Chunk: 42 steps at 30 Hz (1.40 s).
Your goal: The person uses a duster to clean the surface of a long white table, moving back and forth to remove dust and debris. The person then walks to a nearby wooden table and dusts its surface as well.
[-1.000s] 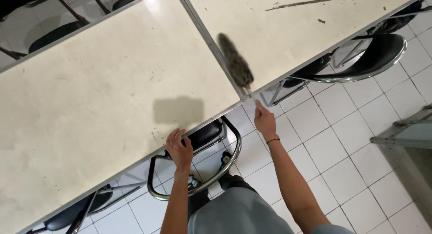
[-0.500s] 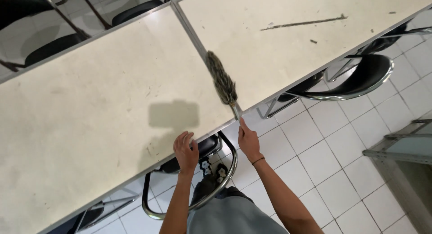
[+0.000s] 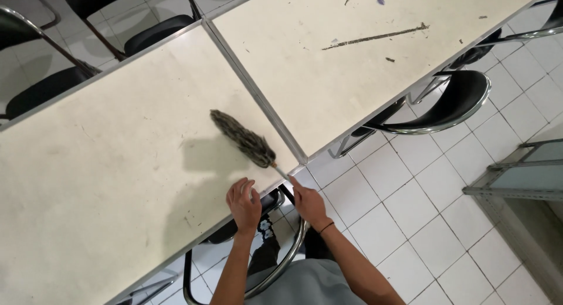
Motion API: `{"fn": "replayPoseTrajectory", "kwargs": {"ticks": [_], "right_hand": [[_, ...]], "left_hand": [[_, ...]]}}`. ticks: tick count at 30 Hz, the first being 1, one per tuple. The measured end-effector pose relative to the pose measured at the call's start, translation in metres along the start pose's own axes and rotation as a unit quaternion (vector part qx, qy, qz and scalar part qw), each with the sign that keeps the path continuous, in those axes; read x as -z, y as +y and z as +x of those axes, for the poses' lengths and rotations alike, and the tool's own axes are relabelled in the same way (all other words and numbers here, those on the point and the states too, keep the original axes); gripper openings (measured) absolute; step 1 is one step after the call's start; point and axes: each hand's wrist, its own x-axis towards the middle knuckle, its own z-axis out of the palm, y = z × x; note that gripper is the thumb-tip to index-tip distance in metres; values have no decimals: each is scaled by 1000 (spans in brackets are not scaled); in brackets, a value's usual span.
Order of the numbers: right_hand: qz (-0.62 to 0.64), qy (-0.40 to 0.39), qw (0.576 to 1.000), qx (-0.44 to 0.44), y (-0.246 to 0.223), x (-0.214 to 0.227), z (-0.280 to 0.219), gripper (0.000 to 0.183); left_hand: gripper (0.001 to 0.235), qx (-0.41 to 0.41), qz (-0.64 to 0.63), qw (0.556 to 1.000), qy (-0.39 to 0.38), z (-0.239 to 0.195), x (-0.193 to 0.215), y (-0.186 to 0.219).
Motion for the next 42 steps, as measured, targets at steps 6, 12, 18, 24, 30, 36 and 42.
{"fn": "replayPoseTrajectory", "kwargs": {"ticks": [6,12,18,24,30,36,42], "right_hand": [[-22,78,996,-41,58,49,32,49],[2,170,982,-78,151,102,72,46],[16,151,985,-78,169,130,95,50],[-7,-75,997,-21,162,137,81,53],[-64,-58,996,11,193,179,115,43],[31,103,991,-85,262,224,161,43],[26,185,980,-75,246,232,165,38]], "left_hand": [[26,9,-23,1000,7,19,-28,27],[23,16,-56,998,12,44,-74,90],[28,68,-34,997,-17,73,-114,145],[29,97,-54,994,-20,74,-141,181],[24,90,6,996,15,67,-161,190],[24,73,19,997,36,73,-170,188],[26,83,23,994,62,90,-186,189]]}}
